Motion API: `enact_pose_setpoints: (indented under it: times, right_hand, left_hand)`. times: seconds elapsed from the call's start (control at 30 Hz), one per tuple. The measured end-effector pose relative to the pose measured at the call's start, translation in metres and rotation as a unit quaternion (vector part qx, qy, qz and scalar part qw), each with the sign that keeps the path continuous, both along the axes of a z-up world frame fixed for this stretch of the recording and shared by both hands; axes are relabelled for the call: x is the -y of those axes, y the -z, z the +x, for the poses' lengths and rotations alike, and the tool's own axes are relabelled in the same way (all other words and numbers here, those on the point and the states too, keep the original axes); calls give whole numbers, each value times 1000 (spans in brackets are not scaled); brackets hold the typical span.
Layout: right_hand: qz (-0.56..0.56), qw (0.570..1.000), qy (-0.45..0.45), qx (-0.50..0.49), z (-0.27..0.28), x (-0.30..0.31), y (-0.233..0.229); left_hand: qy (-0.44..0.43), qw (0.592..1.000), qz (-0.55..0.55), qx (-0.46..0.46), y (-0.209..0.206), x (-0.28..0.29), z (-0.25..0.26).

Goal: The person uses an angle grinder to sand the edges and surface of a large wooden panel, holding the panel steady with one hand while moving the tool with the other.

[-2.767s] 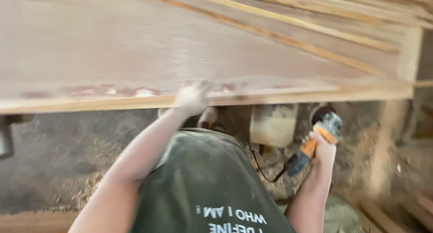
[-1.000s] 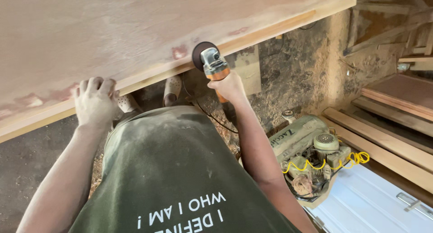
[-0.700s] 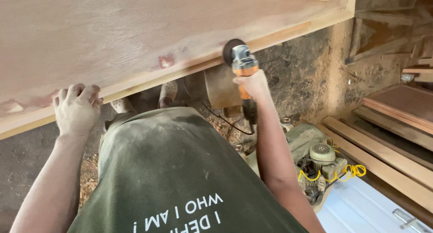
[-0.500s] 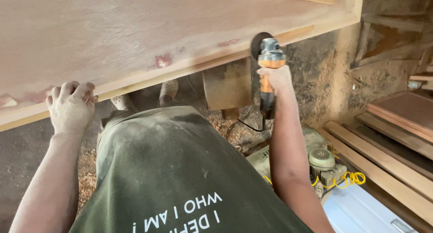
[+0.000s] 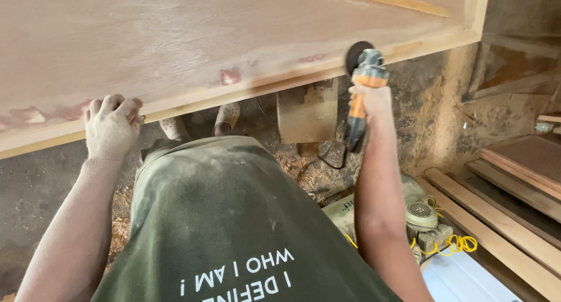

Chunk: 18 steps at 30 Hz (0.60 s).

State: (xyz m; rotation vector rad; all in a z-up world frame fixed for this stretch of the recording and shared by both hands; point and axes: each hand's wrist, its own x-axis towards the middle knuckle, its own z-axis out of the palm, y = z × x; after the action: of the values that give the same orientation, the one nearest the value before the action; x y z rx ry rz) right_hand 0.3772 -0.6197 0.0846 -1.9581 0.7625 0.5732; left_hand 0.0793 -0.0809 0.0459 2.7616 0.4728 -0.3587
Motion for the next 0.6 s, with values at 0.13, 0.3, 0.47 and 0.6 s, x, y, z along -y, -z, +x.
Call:
enact_pose_setpoints:
  times: [0.13,0.3,0.47,0.6]
  right_hand:
    - [51,998,-23,30,-39,-54,1]
    - [43,997,-62,24,-73,-111,-4]
    - [-91,979,-184,-19,-106,-162,-12]
    - [-82,963,-256,-23,-131,-199,-21]
  left_hand:
    - [16,1000,-4,-24,0,-4,4]
    - [24,999,-12,-40,-3,-8,9]
    - [23,999,-33,-28,-7,-10,6]
    - [23,999,-34,-24,-7,-10,6]
